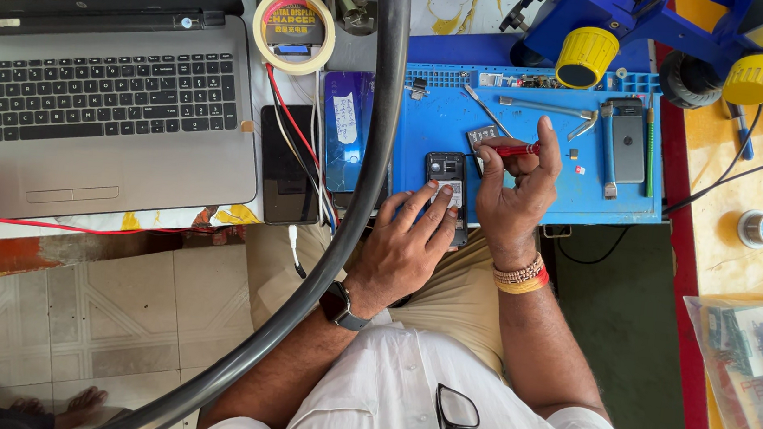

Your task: The person sits at a repair bench holding a disassembled feature phone, uses a red screwdriver to work on its internal components, places the phone on the mat, fits the battery and cover, then presses the keypad and holds the reassembled phone to test it.

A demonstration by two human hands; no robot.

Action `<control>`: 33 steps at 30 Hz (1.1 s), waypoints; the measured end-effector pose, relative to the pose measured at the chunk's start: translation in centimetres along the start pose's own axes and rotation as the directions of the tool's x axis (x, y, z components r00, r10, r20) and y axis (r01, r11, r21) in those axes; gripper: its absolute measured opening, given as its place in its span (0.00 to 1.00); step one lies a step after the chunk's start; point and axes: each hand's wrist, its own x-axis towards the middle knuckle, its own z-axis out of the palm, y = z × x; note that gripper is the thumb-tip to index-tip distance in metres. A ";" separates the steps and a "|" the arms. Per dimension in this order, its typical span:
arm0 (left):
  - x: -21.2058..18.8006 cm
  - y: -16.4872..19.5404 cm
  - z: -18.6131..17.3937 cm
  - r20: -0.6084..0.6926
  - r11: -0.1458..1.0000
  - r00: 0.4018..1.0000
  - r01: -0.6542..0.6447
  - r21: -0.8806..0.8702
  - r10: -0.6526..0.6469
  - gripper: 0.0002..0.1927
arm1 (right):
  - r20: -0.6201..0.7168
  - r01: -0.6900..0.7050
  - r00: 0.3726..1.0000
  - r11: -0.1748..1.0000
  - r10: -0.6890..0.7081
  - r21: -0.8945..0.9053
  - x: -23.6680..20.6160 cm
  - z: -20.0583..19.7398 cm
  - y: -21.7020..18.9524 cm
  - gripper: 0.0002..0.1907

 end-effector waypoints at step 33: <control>0.1 0.0 0.1 -0.012 1.000 1.000 0.006 0.011 -0.006 0.15 | 0.083 0.191 0.980 0.977 -0.183 -0.093 1.3 -0.2 -0.8 0.35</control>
